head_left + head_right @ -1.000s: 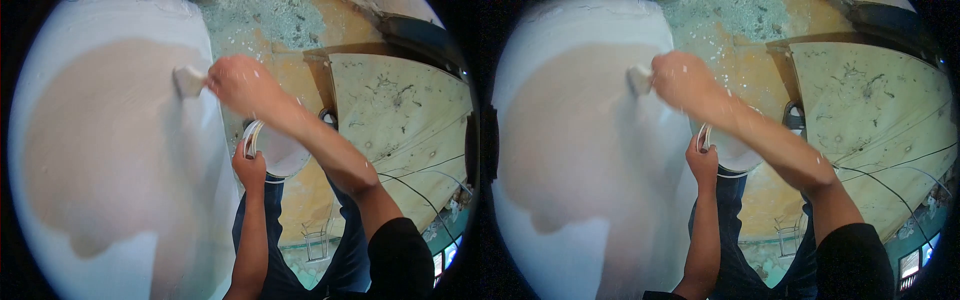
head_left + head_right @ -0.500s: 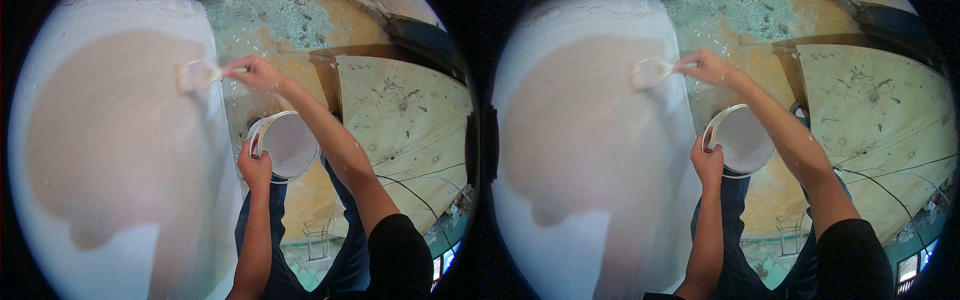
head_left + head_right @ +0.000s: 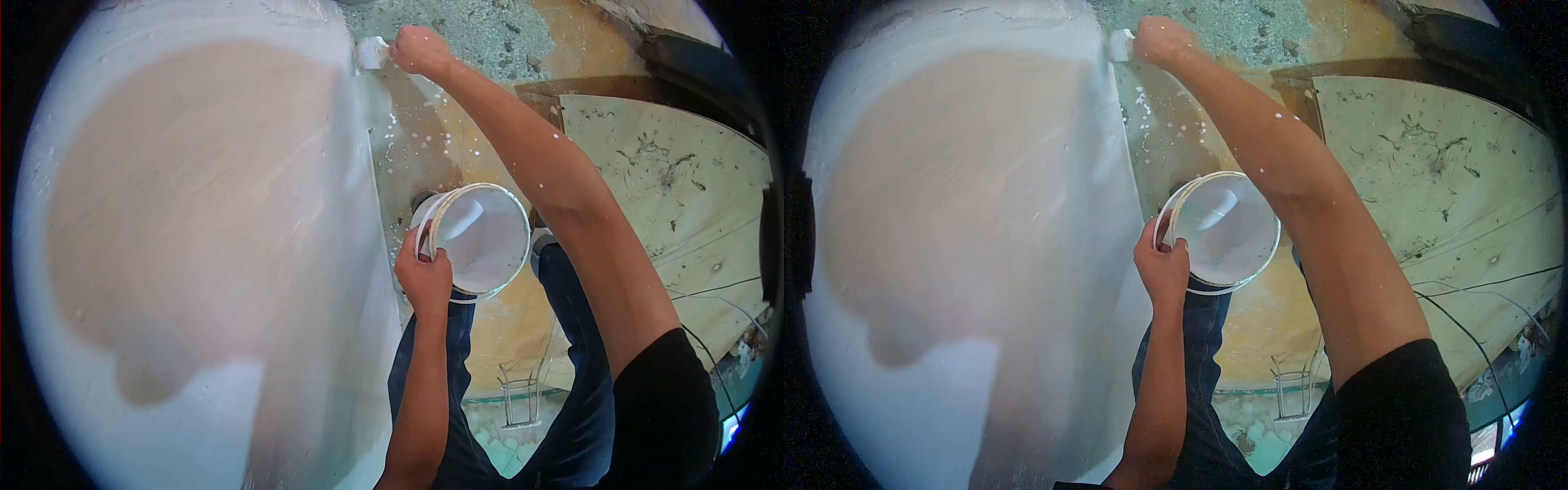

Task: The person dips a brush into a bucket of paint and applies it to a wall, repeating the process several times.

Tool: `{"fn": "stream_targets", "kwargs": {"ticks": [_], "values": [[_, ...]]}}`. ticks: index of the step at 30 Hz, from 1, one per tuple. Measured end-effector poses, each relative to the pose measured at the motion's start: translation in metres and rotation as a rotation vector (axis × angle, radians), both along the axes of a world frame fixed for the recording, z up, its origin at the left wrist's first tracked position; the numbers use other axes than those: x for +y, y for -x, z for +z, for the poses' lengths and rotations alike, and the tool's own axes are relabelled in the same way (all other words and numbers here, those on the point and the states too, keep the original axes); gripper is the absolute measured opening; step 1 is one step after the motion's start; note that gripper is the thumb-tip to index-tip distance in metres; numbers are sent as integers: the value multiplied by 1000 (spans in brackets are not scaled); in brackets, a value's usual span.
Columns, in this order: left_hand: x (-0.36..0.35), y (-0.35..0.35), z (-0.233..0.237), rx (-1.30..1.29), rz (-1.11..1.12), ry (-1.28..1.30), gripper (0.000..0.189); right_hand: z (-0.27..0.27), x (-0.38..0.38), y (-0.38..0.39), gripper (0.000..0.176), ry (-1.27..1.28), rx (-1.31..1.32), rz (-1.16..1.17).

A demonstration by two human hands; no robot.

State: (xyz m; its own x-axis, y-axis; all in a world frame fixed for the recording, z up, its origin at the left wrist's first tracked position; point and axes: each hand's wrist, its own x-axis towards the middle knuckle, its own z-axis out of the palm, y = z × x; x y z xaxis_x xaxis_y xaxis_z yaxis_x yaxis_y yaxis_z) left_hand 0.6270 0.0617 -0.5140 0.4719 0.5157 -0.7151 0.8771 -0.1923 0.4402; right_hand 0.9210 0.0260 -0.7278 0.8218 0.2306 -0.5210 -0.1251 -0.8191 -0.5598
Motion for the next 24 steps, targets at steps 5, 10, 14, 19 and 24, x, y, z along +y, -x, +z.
{"fn": "stream_targets", "kwargs": {"ticks": [5, 10, 14, 19, 24], "values": [[-1, -1, 0, 13, 22, 6, 50, 18, 19, -4, 29, 14, -34, 110], [-4, 16, -14, -38, -108, -36, 53, 111, 6, -7, 30, -98, -73, 158], [-10, 19, -21, -159, -56, -10, 45, 231, -12, 12, 26, -262, -204, 96], [-21, 28, -30, -262, -59, 15, 44, 369, -36, 59, 19, -500, -151, 88], [-20, 36, -29, -321, -45, 203, 43, 391, -57, 81, 21, -909, 94, -26]]}}
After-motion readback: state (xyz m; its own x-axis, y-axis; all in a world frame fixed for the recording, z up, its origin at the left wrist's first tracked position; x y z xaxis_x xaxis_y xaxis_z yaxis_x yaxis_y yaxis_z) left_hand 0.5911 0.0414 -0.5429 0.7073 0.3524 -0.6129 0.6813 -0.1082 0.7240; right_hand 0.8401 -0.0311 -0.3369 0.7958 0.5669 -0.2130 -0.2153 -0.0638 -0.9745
